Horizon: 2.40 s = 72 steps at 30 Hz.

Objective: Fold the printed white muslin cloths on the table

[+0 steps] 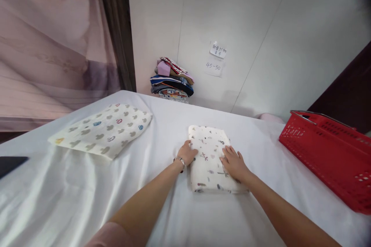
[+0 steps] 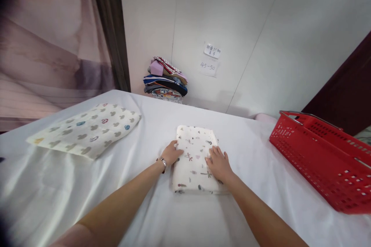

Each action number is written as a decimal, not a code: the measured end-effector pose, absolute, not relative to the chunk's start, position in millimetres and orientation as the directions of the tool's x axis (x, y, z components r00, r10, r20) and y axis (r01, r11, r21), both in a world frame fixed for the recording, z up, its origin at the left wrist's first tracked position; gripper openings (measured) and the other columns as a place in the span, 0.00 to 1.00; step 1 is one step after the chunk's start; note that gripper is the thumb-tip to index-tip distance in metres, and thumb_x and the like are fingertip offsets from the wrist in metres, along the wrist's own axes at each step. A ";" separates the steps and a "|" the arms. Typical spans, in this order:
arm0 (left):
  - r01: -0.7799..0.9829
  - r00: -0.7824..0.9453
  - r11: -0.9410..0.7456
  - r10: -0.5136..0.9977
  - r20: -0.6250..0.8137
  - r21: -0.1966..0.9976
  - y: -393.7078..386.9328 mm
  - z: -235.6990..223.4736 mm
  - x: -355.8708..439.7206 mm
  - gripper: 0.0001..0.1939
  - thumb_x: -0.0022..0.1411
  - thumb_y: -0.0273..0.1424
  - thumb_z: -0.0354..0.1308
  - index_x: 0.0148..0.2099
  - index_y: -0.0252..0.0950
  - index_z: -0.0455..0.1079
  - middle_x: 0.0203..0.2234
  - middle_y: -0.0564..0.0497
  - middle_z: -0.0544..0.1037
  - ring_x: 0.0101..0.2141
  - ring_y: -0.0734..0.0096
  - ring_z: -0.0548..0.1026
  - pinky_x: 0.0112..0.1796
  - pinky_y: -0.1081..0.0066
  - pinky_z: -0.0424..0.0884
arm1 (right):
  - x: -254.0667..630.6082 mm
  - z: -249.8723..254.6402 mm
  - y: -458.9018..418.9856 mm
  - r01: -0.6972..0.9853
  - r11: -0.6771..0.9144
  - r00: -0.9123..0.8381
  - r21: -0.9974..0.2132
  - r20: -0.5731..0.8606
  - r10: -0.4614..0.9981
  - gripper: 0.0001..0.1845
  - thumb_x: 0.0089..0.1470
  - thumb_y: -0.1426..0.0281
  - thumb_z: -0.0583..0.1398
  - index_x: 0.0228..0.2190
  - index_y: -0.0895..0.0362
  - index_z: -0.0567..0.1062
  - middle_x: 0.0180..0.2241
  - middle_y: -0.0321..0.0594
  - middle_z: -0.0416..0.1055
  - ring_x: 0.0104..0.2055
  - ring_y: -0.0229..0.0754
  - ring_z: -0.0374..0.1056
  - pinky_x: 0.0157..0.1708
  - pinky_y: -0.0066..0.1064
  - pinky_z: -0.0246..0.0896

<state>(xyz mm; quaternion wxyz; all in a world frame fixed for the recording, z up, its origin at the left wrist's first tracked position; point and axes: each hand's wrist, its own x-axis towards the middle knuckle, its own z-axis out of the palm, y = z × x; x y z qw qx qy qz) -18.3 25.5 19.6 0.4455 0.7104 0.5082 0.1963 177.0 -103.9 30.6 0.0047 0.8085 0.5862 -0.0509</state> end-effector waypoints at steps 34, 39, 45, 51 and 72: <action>0.573 0.416 -0.135 0.898 -0.145 0.808 22.3 22.5 -20.3 0.28 0.51 0.32 0.53 0.55 0.33 0.56 0.39 0.44 0.74 0.39 0.63 0.72 0.38 0.70 0.66 | 170.2 34.5 -148.8 0.986 -0.125 0.117 -0.114 -0.075 0.990 0.32 0.57 0.52 0.38 0.58 0.53 0.51 0.61 0.38 0.42 0.63 0.43 0.34 0.59 0.43 0.30; 0.569 0.424 -0.136 0.893 -0.148 0.811 21.8 23.4 -20.8 0.28 0.51 0.32 0.53 0.55 0.34 0.56 0.39 0.44 0.74 0.39 0.62 0.72 0.38 0.69 0.66 | 177.0 37.2 -138.0 0.977 -0.180 0.177 -0.119 -0.034 0.984 0.32 0.56 0.53 0.39 0.58 0.55 0.50 0.62 0.39 0.40 0.63 0.43 0.32 0.59 0.43 0.29; 0.567 0.417 -0.151 0.900 -0.125 0.810 23.5 20.4 -20.4 0.27 0.51 0.32 0.53 0.54 0.34 0.58 0.40 0.45 0.74 0.40 0.62 0.72 0.39 0.70 0.65 | 187.3 32.3 -125.8 0.968 -0.226 0.219 -0.107 -0.069 0.973 0.32 0.56 0.53 0.41 0.58 0.55 0.51 0.62 0.39 0.41 0.63 0.44 0.33 0.58 0.45 0.33; 0.573 0.426 -0.155 0.895 -0.131 0.805 22.6 21.2 -20.1 0.27 0.51 0.32 0.53 0.55 0.34 0.56 0.38 0.44 0.74 0.38 0.62 0.73 0.37 0.69 0.65 | 190.8 38.8 -115.7 0.974 -0.214 0.213 -0.076 -0.017 0.977 0.31 0.56 0.54 0.41 0.58 0.55 0.52 0.62 0.40 0.41 0.63 0.45 0.33 0.59 0.44 0.29; 0.575 0.421 -0.154 0.898 -0.129 0.803 19.4 23.4 -21.0 0.28 0.52 0.32 0.53 0.55 0.34 0.56 0.36 0.46 0.75 0.36 0.64 0.73 0.36 0.70 0.66 | 181.9 43.0 -67.3 0.984 -0.152 0.150 -0.087 -0.032 0.988 0.36 0.55 0.51 0.37 0.59 0.57 0.47 0.63 0.39 0.34 0.63 0.43 0.28 0.59 0.43 0.25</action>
